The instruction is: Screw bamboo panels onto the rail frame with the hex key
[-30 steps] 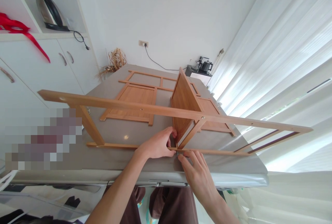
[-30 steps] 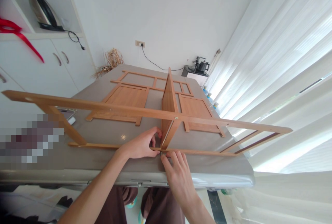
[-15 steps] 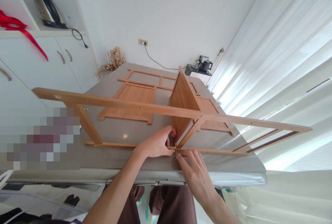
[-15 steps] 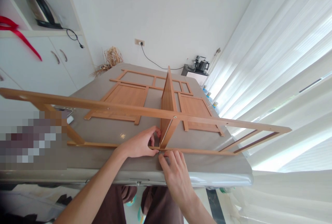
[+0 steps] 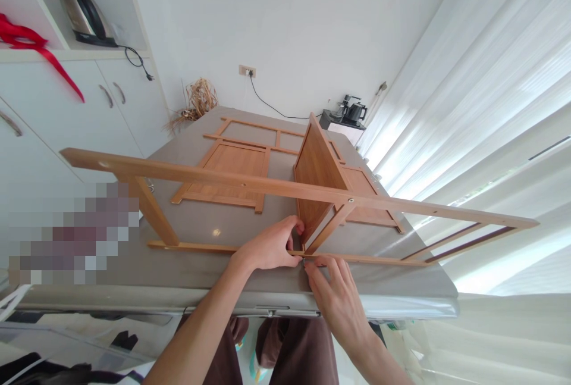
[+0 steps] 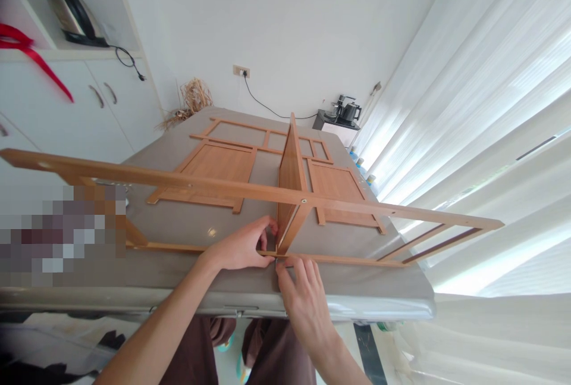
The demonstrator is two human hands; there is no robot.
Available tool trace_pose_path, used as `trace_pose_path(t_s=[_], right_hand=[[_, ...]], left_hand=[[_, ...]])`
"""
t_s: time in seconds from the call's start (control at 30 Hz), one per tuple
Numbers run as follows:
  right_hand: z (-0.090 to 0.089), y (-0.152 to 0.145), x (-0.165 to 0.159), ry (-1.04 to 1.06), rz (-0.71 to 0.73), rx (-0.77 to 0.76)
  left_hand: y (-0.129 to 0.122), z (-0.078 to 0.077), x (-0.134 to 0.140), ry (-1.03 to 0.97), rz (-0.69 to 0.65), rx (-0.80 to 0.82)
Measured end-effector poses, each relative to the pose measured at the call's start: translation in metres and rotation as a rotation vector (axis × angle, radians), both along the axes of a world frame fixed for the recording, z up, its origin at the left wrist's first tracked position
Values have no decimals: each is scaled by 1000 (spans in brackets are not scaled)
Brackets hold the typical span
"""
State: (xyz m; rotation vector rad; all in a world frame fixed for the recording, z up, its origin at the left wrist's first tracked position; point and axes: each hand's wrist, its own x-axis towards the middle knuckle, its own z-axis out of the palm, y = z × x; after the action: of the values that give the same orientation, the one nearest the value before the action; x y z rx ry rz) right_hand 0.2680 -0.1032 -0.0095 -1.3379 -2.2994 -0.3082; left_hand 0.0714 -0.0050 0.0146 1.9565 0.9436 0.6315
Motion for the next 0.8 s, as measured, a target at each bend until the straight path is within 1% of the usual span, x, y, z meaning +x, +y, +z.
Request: trace_pose_path(t_s=[0.17, 0.43, 0.63, 0.8], right_hand=[[2, 2, -1, 40, 19, 66], [9, 7, 3, 134, 31, -76], [11, 5, 3, 154, 66, -92], [7, 1, 6, 142, 69, -83]], left_hand=[[0, -1, 0, -4, -4, 11], [-1, 1, 1, 18, 8, 13], [0, 0, 2, 29, 14, 11], [1, 0, 2, 39, 14, 10]])
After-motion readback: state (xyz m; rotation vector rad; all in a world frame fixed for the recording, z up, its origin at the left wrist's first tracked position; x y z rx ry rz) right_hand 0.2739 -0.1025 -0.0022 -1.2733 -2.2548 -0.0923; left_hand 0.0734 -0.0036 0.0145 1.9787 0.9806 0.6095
